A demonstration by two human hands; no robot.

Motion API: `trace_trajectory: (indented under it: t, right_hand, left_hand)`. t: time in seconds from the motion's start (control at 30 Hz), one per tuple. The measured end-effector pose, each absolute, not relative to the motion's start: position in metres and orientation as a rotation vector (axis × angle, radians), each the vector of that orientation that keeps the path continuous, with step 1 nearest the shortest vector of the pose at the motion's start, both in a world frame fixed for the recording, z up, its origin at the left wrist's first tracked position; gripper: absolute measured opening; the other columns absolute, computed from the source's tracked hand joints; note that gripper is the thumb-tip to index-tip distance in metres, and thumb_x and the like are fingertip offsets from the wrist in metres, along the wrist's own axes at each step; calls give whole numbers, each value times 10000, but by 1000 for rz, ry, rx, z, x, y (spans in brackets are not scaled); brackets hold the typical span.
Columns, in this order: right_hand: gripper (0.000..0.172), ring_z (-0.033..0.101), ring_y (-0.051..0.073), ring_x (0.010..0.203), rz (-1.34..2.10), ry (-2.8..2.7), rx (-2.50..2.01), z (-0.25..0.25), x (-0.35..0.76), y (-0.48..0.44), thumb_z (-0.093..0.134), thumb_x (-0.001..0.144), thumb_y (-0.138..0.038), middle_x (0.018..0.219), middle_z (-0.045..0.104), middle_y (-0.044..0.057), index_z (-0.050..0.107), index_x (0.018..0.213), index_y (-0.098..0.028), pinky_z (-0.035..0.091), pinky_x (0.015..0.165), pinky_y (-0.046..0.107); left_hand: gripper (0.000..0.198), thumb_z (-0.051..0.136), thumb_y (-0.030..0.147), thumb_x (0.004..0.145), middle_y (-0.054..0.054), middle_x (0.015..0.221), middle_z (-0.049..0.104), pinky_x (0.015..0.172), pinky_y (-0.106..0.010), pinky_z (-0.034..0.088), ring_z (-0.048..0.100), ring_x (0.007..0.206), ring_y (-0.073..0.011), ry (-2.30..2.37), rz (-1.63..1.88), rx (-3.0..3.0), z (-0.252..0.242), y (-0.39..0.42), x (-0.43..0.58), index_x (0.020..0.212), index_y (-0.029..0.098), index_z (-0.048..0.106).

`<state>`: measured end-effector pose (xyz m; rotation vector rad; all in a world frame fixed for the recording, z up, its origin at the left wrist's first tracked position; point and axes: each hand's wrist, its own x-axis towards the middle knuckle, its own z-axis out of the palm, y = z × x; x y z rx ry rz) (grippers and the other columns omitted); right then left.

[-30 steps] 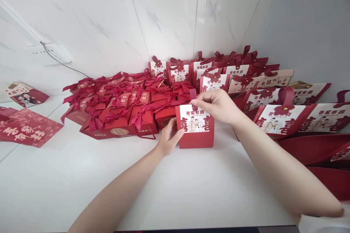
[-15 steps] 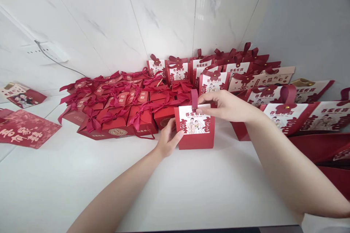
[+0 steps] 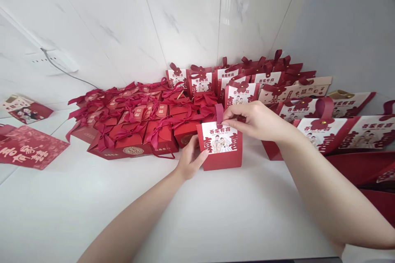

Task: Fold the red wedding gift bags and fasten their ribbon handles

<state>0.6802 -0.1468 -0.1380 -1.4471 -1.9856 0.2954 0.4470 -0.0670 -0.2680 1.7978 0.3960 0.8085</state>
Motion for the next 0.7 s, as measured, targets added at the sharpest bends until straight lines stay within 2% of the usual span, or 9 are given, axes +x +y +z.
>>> trace_trajectory:
  t: [0.2,0.47,0.7]
  right_hand:
    - [178,533,127,600,206,-2032,-1446,-140,678,-147,509,948,-289,736,666,2,647,870,-208,395,589,271]
    - [211,563,168,678,654,-1820,-1385,-140,670,-144,575,898,-423,785,658,9,637,902,-221,418,590,292]
    - [177,564,182,723,696,-1706,-1340,-147,662,-138,645,846,-400,802,653,26,650,858,-223,463,619,306]
  left_hand:
    - [434,573,347,915,-94,1247,632,994,-382,488,612,1134,-247,392,812,1792,-268,-68,446,1316,211,478]
    - [456,571,358,915,-98,1273,622,1019,-400,482,598,1170,-254,402,790,1757,-268,-68,446,1334,212,465]
    - [470,574,382,911,-104,1287,619,1020,-397,480,593,1179,-257,409,795,1756,-268,-67,447,1335,207,468]
